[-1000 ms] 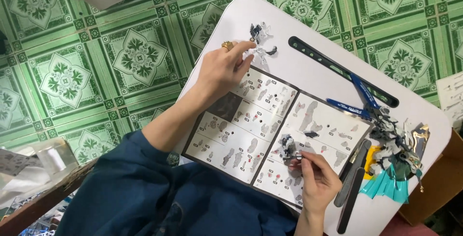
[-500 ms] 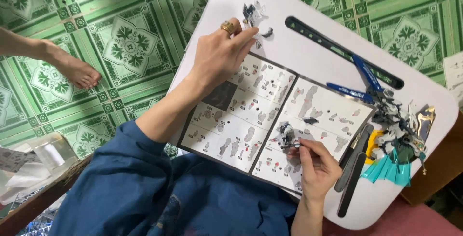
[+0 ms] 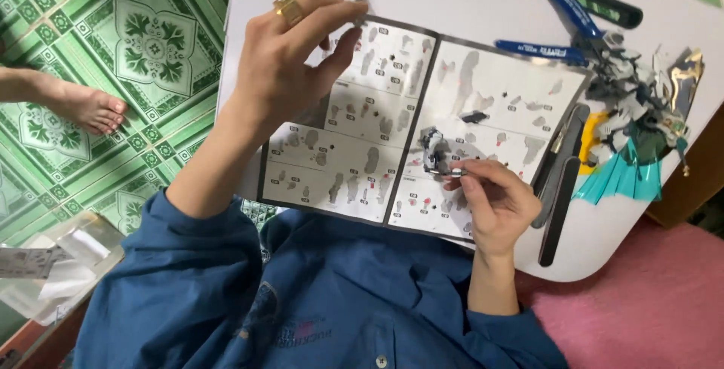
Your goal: Sanding and refining small plastic model parts using a hand tool while following an instruction manual.
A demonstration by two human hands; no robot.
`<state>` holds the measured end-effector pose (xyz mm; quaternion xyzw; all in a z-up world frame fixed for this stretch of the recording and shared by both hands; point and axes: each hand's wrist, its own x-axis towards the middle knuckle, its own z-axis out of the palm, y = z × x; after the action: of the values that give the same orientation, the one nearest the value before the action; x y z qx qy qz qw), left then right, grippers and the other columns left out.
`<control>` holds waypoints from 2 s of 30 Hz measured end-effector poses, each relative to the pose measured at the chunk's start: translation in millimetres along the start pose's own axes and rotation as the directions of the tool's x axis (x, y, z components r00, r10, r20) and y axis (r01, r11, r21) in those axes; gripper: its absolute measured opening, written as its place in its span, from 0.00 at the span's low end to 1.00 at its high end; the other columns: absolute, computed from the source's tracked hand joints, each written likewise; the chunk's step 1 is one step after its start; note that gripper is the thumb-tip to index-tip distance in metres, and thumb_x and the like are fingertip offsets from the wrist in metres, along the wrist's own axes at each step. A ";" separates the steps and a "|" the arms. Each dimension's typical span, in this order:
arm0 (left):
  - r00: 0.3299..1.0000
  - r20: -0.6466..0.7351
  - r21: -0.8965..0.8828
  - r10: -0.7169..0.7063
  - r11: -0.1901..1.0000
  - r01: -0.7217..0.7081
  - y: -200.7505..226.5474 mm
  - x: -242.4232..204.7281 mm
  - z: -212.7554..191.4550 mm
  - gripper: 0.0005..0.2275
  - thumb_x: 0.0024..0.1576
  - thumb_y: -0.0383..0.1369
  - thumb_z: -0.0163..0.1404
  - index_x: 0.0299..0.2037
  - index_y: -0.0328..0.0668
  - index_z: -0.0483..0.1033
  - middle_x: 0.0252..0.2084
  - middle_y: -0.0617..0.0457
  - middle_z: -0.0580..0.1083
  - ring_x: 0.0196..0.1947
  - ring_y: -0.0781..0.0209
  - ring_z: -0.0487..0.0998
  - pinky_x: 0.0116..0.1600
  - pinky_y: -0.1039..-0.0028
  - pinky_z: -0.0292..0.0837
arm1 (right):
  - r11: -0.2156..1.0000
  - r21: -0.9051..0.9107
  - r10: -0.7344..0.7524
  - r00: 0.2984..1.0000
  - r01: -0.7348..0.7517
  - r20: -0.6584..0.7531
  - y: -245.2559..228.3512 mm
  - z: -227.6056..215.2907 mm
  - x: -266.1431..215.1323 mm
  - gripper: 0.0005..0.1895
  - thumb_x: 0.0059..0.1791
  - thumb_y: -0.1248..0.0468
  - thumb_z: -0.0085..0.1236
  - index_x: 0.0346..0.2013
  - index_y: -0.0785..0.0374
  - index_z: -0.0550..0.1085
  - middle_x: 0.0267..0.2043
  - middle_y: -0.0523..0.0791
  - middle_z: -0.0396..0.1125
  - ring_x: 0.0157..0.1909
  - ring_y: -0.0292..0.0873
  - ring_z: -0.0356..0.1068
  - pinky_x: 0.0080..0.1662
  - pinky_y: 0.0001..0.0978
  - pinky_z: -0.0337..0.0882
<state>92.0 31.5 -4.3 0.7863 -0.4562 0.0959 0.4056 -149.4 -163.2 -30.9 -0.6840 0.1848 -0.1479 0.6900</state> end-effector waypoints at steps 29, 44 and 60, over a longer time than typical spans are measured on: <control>0.908 0.328 -0.290 -0.260 0.887 0.358 82.2 -48.9 36.2 0.06 0.54 0.25 0.52 0.41 0.42 0.76 0.31 0.52 0.75 0.22 0.61 0.76 0.27 0.74 0.73 | 0.960 -0.226 -0.171 0.985 0.164 -0.011 -5.7 10.8 16.9 0.04 0.51 0.75 0.50 0.36 0.74 0.74 0.31 0.53 0.67 0.31 0.39 0.66 0.32 0.27 0.66; 0.965 0.174 -0.026 -0.198 0.978 0.205 86.4 -56.7 47.7 0.06 0.53 0.25 0.55 0.39 0.43 0.76 0.31 0.54 0.73 0.25 0.59 0.76 0.30 0.77 0.72 | 0.952 -0.235 -0.198 0.980 0.197 0.021 0.7 9.5 17.1 0.04 0.52 0.77 0.49 0.37 0.79 0.72 0.33 0.58 0.65 0.30 0.45 0.69 0.29 0.32 0.71; 0.949 0.199 0.089 -0.247 0.968 0.233 85.6 -63.7 51.6 0.11 0.49 0.26 0.59 0.42 0.42 0.75 0.34 0.53 0.69 0.30 0.60 0.73 0.34 0.76 0.72 | 0.955 -0.222 -0.199 0.980 0.198 0.020 4.8 6.9 17.2 0.07 0.53 0.75 0.47 0.41 0.80 0.71 0.34 0.58 0.65 0.34 0.48 0.71 0.31 0.34 0.73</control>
<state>-23.4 13.0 -24.0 0.8542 -0.3938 -0.0224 0.3388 -131.2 -164.8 -36.6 -0.7719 0.1315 -0.1958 0.5904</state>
